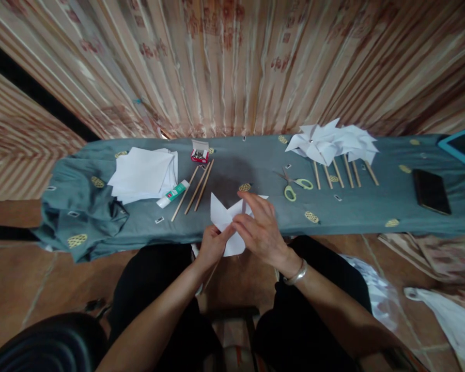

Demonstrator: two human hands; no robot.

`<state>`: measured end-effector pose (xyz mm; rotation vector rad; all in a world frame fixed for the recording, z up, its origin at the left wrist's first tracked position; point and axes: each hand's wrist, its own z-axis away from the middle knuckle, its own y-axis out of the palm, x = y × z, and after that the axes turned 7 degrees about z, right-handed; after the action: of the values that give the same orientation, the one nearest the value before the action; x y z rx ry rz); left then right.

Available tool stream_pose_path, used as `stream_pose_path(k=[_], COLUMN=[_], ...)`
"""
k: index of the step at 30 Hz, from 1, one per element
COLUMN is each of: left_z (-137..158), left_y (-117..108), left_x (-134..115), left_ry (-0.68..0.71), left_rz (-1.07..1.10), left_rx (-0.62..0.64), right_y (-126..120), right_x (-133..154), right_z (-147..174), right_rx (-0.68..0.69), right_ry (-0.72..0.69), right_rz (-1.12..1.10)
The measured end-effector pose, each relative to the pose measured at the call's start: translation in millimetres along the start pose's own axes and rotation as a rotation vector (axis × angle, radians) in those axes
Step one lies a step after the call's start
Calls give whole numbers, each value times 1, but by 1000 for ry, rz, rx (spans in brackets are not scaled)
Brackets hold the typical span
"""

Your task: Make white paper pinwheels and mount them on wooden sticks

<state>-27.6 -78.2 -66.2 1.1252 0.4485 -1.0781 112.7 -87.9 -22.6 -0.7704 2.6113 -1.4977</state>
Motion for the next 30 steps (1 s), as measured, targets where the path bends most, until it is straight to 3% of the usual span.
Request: stream_pose_path(k=[13,30], left_z=[12,14], left_y=[6,15], left_x=[5,6], left_ry=[-42,-51], left_rz=[127,169], left_rx=[-187,-273], right_y=[18,32], right_x=[-5,-14], right_z=[1,1], right_rx=[197,270], right_ry=[152,305], right_rz=[-197,-391])
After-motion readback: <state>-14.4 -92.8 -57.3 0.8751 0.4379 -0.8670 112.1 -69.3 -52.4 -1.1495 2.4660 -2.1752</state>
